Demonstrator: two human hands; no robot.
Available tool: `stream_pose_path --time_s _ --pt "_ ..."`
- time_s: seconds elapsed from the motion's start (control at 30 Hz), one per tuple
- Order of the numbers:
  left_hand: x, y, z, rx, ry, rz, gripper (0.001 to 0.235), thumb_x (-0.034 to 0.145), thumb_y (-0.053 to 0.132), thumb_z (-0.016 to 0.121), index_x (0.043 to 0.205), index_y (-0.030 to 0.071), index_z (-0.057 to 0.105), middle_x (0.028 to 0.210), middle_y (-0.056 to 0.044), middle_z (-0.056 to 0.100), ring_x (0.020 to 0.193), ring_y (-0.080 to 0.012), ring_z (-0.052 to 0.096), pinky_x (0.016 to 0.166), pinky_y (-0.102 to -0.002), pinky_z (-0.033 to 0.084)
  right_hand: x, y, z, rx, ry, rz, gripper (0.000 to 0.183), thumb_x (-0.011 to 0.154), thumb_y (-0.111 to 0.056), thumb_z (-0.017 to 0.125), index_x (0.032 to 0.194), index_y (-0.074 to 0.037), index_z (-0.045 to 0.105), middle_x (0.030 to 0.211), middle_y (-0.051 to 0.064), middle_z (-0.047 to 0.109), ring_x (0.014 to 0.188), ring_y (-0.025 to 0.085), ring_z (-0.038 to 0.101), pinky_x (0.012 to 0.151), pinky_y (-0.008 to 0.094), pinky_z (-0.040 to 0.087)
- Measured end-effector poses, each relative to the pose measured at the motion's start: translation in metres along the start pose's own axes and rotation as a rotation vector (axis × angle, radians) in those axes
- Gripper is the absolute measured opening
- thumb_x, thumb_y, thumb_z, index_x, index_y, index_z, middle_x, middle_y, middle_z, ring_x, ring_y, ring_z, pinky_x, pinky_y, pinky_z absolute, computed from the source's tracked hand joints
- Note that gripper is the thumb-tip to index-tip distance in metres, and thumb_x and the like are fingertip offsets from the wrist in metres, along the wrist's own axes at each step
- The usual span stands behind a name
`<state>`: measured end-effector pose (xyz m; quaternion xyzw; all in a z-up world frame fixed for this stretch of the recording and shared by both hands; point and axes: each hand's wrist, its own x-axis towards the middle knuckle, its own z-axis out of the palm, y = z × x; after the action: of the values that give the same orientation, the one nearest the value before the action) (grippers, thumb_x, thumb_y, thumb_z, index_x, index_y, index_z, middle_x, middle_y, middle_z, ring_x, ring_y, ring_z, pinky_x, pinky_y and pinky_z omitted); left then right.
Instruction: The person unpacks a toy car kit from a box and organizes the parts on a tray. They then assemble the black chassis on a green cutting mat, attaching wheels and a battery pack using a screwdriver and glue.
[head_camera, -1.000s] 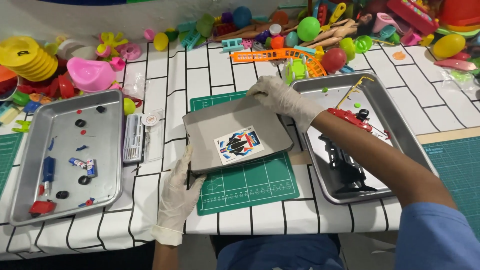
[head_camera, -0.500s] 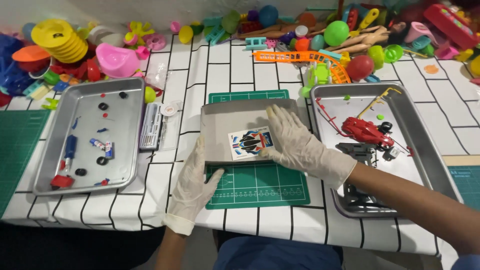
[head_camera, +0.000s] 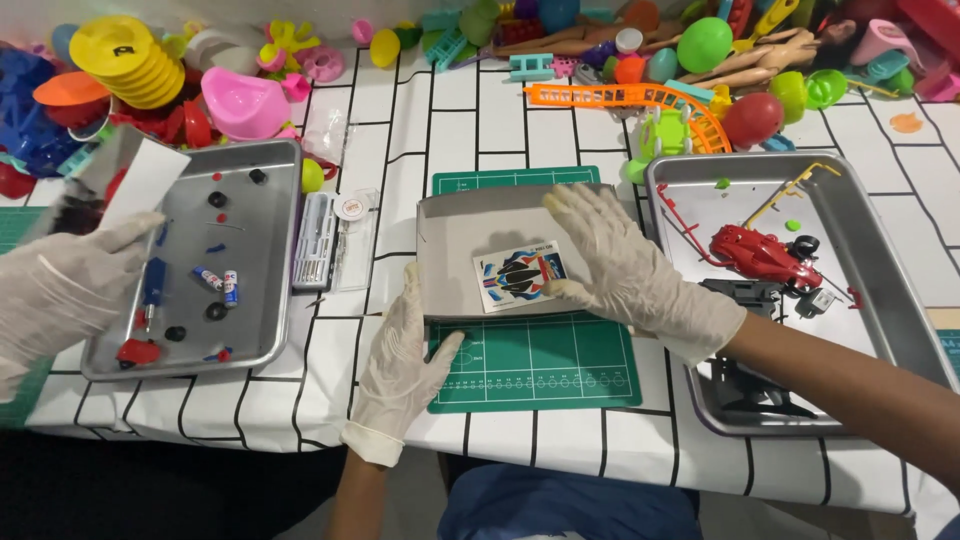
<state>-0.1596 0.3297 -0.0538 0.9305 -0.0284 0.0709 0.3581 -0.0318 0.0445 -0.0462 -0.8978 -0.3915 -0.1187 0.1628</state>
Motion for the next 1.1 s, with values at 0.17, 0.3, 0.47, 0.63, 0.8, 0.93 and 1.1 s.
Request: stream_pose_path --time_s 0.17,0.3,0.47,0.63,0.8,0.93,1.1 --pt "0.001 0.003 -0.005 -0.053 -0.023 -0.020 0.102 0.091 0.018 0.072 0.164 0.006 0.002 0.162 -0.029 0.030 0.148 -0.0437 0.033 0.123 -0.053 0.030 -0.011 -0.020 0.014 0.027 -0.139 -0.486 0.029 0.101 -0.028 0.059 0.122 -0.009 0.057 0.067 -0.004 0.057 0.056 0.019 0.065 0.061 0.031 0.062" --pt "0.002 0.008 -0.009 -0.187 -0.031 -0.043 0.108 0.091 0.012 0.071 0.162 0.004 -0.011 0.166 -0.029 0.018 0.151 -0.0453 0.024 0.123 -0.053 0.027 -0.016 0.010 0.056 -0.322 0.121 -0.481 0.046 0.094 -0.008 0.046 0.138 -0.011 0.056 0.080 0.002 0.062 0.065 0.020 0.065 0.060 0.036 0.058" --pt "0.003 0.008 -0.010 -0.204 -0.069 -0.063 0.110 0.090 0.009 0.070 0.160 0.002 -0.015 0.165 -0.032 0.018 0.150 -0.0463 0.025 0.123 -0.055 0.028 0.043 0.064 0.077 -0.439 0.280 -0.409 0.044 0.093 -0.011 0.054 0.135 -0.019 0.059 0.085 0.000 0.063 0.067 0.019 0.065 0.062 0.037 0.056" --pt "0.003 0.009 -0.012 -0.117 -0.103 -0.058 0.108 0.093 0.016 0.070 0.161 -0.001 -0.011 0.164 -0.030 0.023 0.152 -0.0432 0.026 0.124 -0.052 0.027 0.094 0.116 0.097 -0.623 0.285 -0.298 0.028 0.102 -0.022 0.051 0.128 -0.030 0.057 0.082 -0.010 0.060 0.067 0.013 0.065 0.063 0.034 0.054" --pt "0.002 0.011 -0.017 -0.126 -0.113 -0.069 0.104 0.094 0.018 0.069 0.161 0.000 -0.008 0.166 -0.028 0.022 0.153 -0.0415 0.024 0.125 -0.050 0.026 0.107 0.110 0.076 -0.254 0.141 -0.262 0.024 0.109 -0.019 0.044 0.127 -0.024 0.059 0.083 -0.004 0.066 0.074 0.019 0.069 0.071 0.036 0.056" --pt "0.005 0.009 -0.012 -0.039 -0.134 -0.081 0.100 0.095 0.028 0.069 0.163 0.003 0.001 0.166 -0.025 0.024 0.153 -0.0407 0.023 0.127 -0.048 0.019 0.110 0.114 0.067 -0.124 0.071 -0.201 0.021 0.109 -0.020 0.048 0.126 -0.022 0.061 0.082 0.001 0.068 0.071 0.021 0.069 0.072 0.037 0.056" --pt "0.004 0.009 -0.008 0.105 -0.208 -0.059 0.121 0.079 0.060 0.082 0.164 0.008 0.012 0.165 -0.023 0.028 0.154 -0.0407 0.022 0.129 -0.049 0.013 0.122 0.134 0.093 -0.611 0.143 -0.376 0.021 0.107 -0.018 0.040 0.121 -0.028 0.052 0.085 -0.005 0.061 0.071 0.015 0.067 0.069 0.032 0.056"
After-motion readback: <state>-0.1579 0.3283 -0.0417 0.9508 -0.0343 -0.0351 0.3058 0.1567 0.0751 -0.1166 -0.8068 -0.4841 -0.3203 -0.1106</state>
